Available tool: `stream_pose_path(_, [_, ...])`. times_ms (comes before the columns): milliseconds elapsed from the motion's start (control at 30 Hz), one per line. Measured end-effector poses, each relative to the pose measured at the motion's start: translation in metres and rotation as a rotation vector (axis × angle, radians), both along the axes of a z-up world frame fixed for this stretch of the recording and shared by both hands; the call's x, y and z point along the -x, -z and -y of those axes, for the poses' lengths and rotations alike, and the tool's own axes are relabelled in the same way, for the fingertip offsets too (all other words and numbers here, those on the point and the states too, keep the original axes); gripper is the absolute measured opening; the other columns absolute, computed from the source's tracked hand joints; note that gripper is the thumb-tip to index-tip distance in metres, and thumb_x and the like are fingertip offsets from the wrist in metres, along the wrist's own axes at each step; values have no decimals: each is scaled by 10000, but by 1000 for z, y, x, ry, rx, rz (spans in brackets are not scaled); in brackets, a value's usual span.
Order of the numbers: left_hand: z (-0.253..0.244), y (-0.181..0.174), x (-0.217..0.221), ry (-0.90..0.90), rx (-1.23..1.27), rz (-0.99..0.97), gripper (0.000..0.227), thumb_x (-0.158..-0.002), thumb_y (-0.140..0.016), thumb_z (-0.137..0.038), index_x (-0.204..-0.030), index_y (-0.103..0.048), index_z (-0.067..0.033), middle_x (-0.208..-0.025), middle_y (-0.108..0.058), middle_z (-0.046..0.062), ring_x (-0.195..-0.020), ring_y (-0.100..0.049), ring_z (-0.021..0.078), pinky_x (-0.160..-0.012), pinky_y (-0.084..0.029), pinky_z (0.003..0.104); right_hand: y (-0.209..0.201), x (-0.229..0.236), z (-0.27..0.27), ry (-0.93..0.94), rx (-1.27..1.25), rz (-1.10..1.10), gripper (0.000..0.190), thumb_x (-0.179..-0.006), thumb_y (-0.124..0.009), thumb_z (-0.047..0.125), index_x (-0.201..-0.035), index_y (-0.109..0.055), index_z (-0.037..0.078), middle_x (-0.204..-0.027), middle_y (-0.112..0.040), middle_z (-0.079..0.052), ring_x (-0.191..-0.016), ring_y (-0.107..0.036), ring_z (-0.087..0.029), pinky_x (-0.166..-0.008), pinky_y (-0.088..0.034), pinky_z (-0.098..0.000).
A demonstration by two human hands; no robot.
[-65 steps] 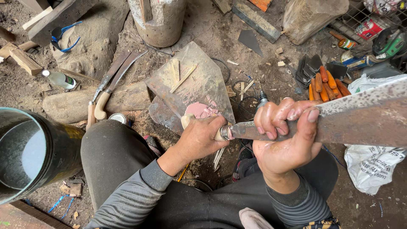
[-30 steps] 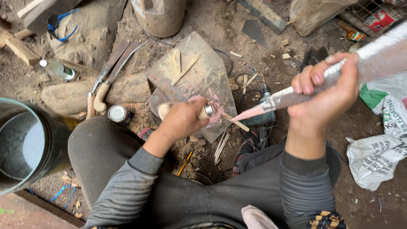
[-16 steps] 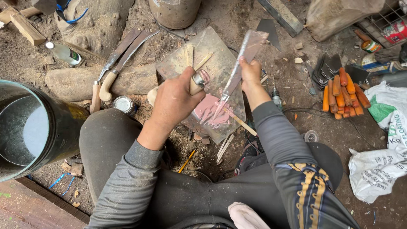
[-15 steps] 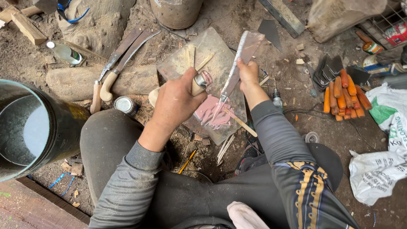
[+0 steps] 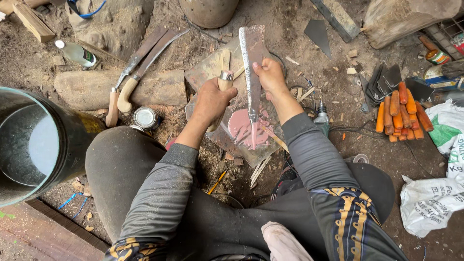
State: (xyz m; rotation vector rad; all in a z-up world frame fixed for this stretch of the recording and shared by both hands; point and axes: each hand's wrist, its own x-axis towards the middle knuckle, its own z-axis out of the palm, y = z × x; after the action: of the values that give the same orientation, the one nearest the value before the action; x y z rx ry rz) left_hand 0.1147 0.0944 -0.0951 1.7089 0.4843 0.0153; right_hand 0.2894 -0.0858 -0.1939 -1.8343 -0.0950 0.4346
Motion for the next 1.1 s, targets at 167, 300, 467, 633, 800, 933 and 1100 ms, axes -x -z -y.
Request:
stream_pose_path(167, [-5, 35, -10, -66, 9, -145, 305, -827, -746, -268, -1021, -654, -50, -856, -732, 105, -675, -724, 224, -628, -649, 386, 23, -3, -3, 28, 47, -97, 151, -1025, -614, 168, -920, -654, 66, -800, -674, -35, -670, -581, -115, -585, -475, -305])
stream_pose_path(300, [-10, 78, -16, -127, -515, -1, 364, -788, -842, -252, -1033, -693, -28, -984, -710, 209, -842, -707, 357, -752, -574, 468, 49, -10, 4, 22, 9, -108, 195, -1047, -616, 155, -901, -676, 40, -792, -630, -29, -677, -536, -114, -596, -460, -321])
stream_pose_path(467, [-2, 133, -44, 73, -737, -102, 240, -962, -719, -268, -1061, -670, -55, -1174, -640, 173, -980, -681, 388, -786, -560, 504, 75, -57, 17, 140, -104, -130, 173, -1037, -581, 133, -933, -697, 56, -794, -644, -18, -673, -568, -125, -596, -490, -340])
stream_pose_path(633, [-2, 163, -51, 265, -841, -42, 254, -900, -704, -187, -1095, -639, -37, -1150, -647, 146, -1006, -690, 343, -826, -579, 459, 100, -72, 43, 227, -271, -201, 195, -1031, -518, 108, -1014, -703, 50, -857, -701, -44, -731, -677, -175, -617, -586, -382])
stream_pose_path(800, [3, 159, -51, 302, -856, 27, 296, -890, -726, -240, -1087, -632, -40, -1120, -635, 148, -1001, -679, 342, -820, -573, 464, 96, -76, 33, 297, -179, -231, 166, -1038, -533, 117, -1057, -683, 48, -883, -698, -52, -762, -669, -183, -651, -575, -396])
stream_pose_path(933, [2, 158, -49, 344, -867, -26, 330, -879, -720, -276, -1084, -618, -37, -1118, -619, 141, -1024, -664, 327, -816, -573, 454, 98, -75, 21, 266, -171, -231, 187, -1025, -538, 120, -1060, -704, 39, -908, -721, -54, -789, -682, -175, -685, -590, -362])
stream_pose_path(1100, [-4, 157, -35, 496, -957, -40, 247, -952, -654, -210, -1140, -618, -52, -1111, -633, 120, -1050, -666, 293, -867, -574, 438, 114, -82, 20, 193, -104, -133, 199, -1041, -574, 117, -1029, -722, -15, -897, -700, -74, -774, -627, -163, -684, -531, -349])
